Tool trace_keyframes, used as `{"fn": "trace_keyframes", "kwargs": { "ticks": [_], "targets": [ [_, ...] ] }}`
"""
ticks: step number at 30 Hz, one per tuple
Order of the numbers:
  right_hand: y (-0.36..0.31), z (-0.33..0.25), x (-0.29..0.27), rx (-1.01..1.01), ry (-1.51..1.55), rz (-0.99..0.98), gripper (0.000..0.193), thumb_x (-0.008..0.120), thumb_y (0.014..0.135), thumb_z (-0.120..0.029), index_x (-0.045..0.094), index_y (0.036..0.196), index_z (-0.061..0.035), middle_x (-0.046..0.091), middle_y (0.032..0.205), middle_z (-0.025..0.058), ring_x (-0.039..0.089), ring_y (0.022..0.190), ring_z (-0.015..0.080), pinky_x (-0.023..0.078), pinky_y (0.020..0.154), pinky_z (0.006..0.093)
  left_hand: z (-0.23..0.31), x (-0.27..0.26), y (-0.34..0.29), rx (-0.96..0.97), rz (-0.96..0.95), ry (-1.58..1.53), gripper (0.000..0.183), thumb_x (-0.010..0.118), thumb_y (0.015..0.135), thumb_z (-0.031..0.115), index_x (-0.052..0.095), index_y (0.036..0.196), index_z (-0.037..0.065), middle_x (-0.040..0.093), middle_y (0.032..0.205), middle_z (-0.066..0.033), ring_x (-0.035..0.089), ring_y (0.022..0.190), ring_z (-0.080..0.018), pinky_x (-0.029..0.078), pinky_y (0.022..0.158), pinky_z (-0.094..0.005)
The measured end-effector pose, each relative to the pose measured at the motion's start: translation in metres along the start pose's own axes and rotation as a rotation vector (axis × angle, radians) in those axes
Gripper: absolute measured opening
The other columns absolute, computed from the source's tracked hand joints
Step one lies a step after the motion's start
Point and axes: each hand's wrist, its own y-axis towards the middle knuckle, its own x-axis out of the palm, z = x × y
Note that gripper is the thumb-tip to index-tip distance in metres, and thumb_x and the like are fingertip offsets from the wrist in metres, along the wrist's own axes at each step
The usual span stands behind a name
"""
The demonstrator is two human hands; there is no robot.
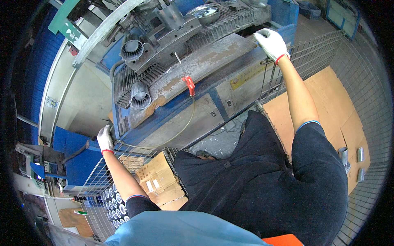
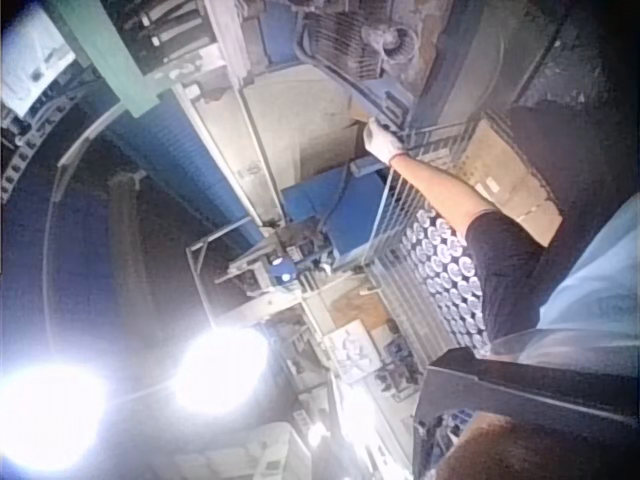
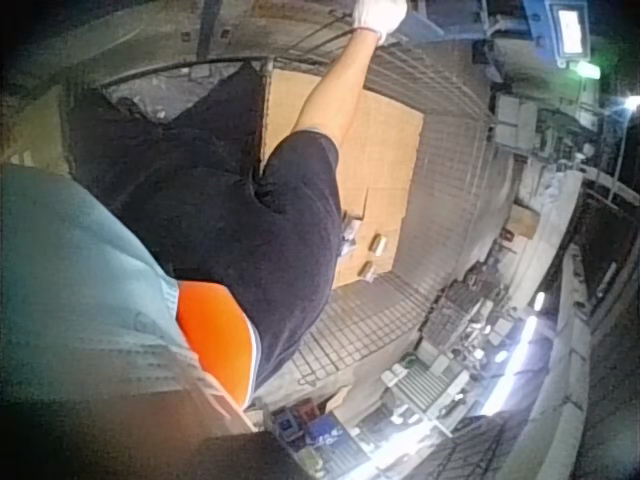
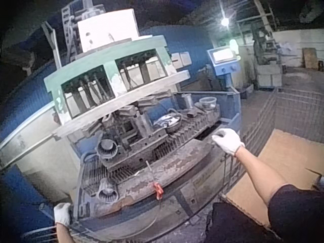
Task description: Cleaning and deburring cylindrical metal components using a scraper tool and a pneumatic air hose nozzle.
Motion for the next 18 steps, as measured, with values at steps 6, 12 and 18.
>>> {"fn": "trace_keyframes", "kwargs": {
  "ticks": [6,12,18],
  "targets": [
    [0.000,0.002,0.000,-0.041,-0.043,0.049,0.042,0.071,0.098,-0.037,0.075,0.115,0.0007,0.078,0.100,0.0123,0.073,0.089,0.0188,0.055,0.081,0.0324,0.008,0.001,-0.003,-0.053,-0.001,0.017,0.031,0.070,0.098,0.027,0.075,0.103,-0.003,0.063,0.071,-0.0031,0.051,0.058,-0.0108,0.040,0.055,-0.0295],
    [-0.002,-0.001,0.001,0.009,0.075,0.027,0.039,0.071,0.099,-0.035,0.075,0.114,0.0007,0.077,0.096,0.0094,0.069,0.085,0.0150,0.054,0.078,0.0311,-0.005,-0.004,0.006,-0.064,-0.023,0.034,0.032,0.069,0.098,0.029,0.075,0.103,-0.003,0.063,0.073,-0.0035,0.052,0.060,-0.0111,0.041,0.057,-0.0297],
    [-0.004,-0.002,0.000,0.033,0.076,0.038,0.036,0.070,0.100,-0.033,0.076,0.112,0.0000,0.075,0.087,0.0055,0.065,0.074,0.0116,0.051,0.069,0.0295,-0.005,0.001,0.006,0.025,-0.012,0.022,0.033,0.069,0.098,0.030,0.076,0.102,-0.003,0.064,0.074,-0.0037,0.052,0.062,-0.0112,0.041,0.058,-0.0300]
  ]
}}
